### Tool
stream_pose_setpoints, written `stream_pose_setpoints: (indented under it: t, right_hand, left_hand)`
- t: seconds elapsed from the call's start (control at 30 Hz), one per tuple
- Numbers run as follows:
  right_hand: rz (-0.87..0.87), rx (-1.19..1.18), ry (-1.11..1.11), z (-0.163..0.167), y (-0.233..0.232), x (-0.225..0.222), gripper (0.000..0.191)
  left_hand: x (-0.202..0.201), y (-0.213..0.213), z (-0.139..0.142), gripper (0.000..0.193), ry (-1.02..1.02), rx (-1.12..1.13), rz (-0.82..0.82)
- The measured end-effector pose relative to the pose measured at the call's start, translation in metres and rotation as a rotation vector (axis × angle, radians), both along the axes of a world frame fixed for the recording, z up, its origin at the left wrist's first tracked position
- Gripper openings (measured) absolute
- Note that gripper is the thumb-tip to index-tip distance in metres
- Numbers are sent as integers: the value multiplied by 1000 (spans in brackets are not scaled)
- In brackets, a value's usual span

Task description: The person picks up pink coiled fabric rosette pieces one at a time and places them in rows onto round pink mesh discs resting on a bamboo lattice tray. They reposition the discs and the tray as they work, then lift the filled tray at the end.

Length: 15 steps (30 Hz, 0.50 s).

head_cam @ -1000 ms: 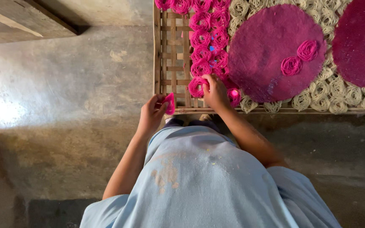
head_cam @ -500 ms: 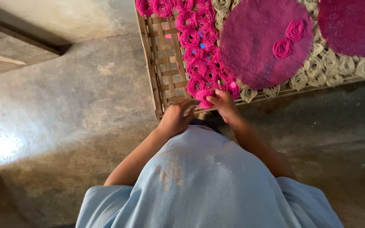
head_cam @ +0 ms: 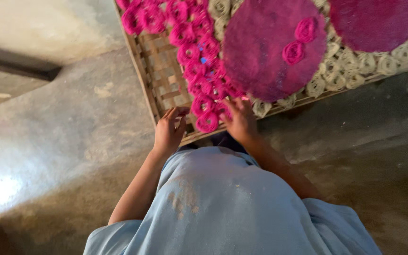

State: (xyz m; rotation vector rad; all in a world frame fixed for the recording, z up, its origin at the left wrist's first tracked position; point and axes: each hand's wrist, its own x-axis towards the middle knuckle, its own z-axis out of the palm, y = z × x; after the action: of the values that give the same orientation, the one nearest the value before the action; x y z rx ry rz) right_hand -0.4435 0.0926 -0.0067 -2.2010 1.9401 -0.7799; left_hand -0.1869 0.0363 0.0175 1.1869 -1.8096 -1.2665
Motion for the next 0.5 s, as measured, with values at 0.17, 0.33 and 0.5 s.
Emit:
stream_pose_setpoints:
  t: [0.17, 0.33, 0.5]
  right_hand:
    - [-303, -22, -92, 3, -62, -164, 28]
    - [-173, -11, 178, -1, -116, -302, 25]
    - [168, -137, 323, -12, -149, -353, 18]
  left_hand:
    - [-98, -29, -11, 33, -64, -29, -163]
    - [-251, -81, -38, 31, -46, -246, -294]
    - [-375, -125, -64, 45, -292, -295, -182]
